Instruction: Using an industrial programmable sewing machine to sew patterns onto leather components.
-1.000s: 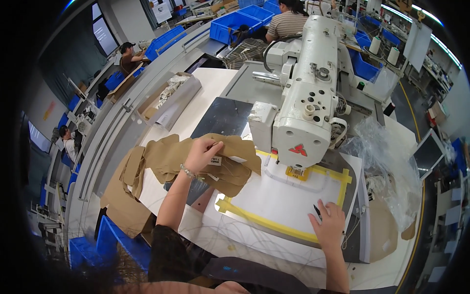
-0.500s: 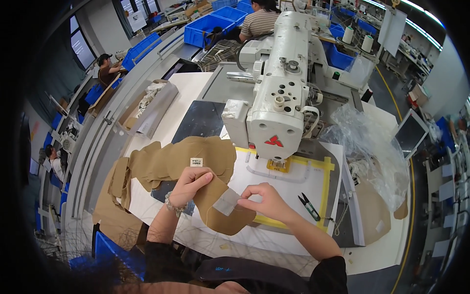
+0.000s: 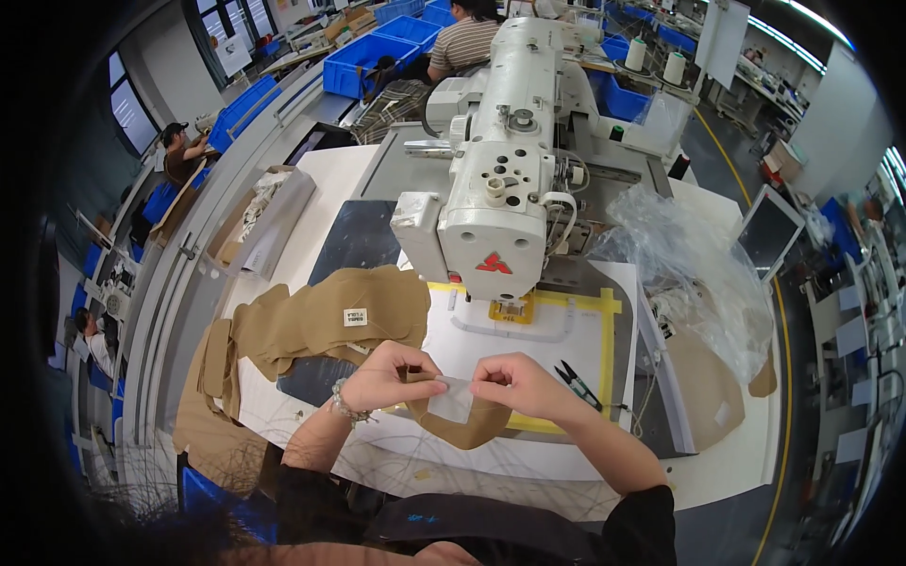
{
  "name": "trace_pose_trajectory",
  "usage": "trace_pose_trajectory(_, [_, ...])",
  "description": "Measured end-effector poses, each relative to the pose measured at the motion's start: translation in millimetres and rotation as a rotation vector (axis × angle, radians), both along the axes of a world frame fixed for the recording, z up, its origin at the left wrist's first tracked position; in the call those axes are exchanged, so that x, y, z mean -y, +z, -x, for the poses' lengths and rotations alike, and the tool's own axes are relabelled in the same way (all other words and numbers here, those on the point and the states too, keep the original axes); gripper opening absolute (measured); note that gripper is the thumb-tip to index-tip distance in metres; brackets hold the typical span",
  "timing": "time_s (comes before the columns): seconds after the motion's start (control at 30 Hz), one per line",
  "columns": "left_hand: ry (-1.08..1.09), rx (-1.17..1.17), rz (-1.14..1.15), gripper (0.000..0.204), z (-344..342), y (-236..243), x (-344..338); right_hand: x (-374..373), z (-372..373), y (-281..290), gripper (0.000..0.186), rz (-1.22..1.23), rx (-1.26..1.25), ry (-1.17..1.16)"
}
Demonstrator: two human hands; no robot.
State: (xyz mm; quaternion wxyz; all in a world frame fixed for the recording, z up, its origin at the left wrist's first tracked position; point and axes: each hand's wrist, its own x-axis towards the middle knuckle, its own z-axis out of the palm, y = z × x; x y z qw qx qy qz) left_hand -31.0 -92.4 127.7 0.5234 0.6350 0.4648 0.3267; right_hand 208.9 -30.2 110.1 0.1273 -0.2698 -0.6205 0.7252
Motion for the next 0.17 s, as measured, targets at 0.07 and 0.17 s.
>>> trace_pose_trajectory(0.07, [-0.014, -0.021, 0.0, 0.015, -0.5, 0.7, -2.1, 0.8, -2.5, 1.9, 0.013, 0.019, 0.038, -0.033])
trace_pose_trajectory(0.17, [0.0, -0.12, -0.07, 0.019, 0.5, -3.6, -7.9, 1.3, -5.5, -3.0, 0.014, -0.076, -0.006, -0.005])
